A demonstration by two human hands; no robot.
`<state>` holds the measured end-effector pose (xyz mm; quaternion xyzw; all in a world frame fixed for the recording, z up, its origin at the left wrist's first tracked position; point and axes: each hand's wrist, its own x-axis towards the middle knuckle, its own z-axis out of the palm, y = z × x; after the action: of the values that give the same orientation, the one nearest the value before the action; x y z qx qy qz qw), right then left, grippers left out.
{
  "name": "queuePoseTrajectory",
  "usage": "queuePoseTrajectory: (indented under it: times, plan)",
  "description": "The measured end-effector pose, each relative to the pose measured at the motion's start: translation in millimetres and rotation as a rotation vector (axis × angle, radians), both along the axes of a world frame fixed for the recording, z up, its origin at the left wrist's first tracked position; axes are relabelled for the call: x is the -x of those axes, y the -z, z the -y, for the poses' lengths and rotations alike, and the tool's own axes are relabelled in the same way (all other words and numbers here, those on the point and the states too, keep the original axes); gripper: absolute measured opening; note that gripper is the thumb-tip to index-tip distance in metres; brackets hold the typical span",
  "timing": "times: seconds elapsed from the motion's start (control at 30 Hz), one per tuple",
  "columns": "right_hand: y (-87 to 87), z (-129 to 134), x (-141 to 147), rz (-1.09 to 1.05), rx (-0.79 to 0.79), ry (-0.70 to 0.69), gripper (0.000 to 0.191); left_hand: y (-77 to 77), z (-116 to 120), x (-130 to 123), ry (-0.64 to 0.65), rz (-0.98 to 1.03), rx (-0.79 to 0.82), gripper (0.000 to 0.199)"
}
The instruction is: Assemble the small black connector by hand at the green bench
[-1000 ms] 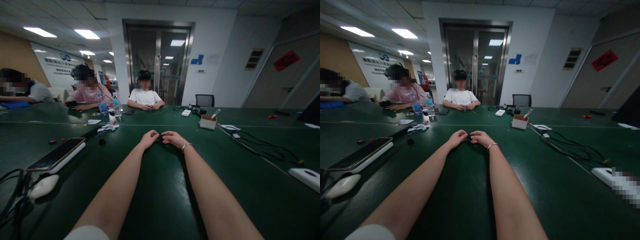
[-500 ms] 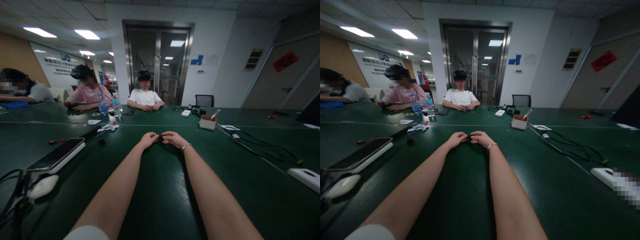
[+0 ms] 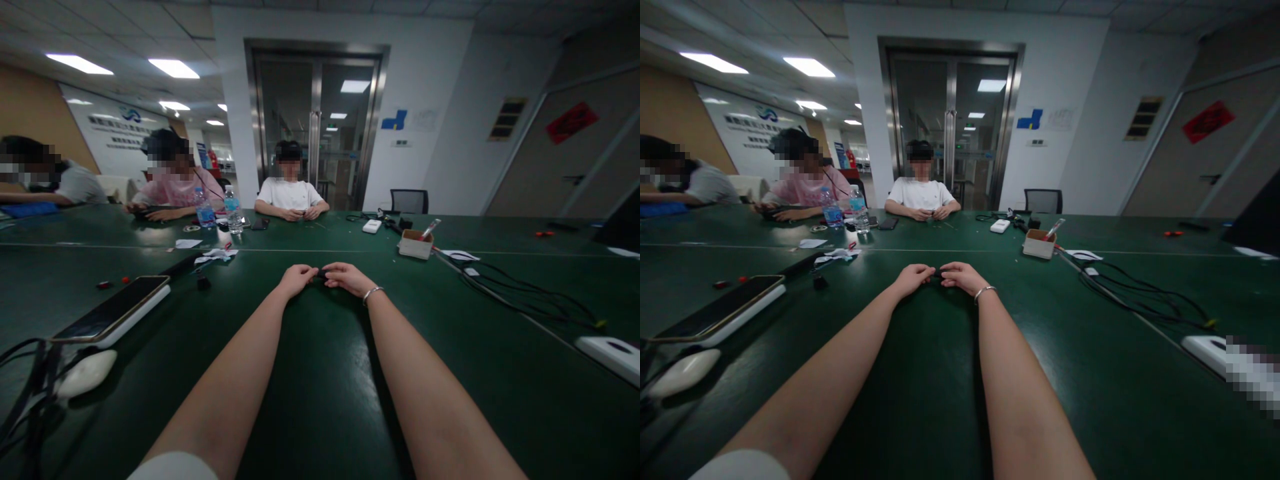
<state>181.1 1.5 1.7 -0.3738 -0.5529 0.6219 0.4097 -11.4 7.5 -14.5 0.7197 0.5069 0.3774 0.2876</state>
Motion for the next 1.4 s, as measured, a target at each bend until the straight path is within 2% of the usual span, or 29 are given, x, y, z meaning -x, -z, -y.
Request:
queuePoseTrajectory:
  times: [0.27, 0.4, 0.53, 0.83, 1.4]
  plan:
    - [-0.9, 1.8, 0.8, 0.009, -0.001, 0.008, 0.018, 1.8, -2.3, -0.1, -0.027, -0.058, -0.02, 0.047]
    - [0.1, 0.3, 1.3, 0.005, 0.002, 0.005, 0.019, 2.6, -1.7, -0.5, -0.044, -0.01, -0.013, 0.042]
    - [0.4, -0.4, 1.1, 0.0, 0.0, -0.004, 0.019, 2.7, -0.8, -1.4, 0.003, 0.09, -0.015, 0.032]
    - [-1.0, 1.3, 1.0, 0.005, -0.007, 0.005, 0.017, 8.2, -8.4, 4.2, 0.085, 0.104, -0.019, 0.032]
    - [-0.8, 1.3, 0.8, -0.005, 0.004, 0.005, 0.017, 8.4, -7.4, -0.9, 0.111, 0.256, 0.061, 0.03]
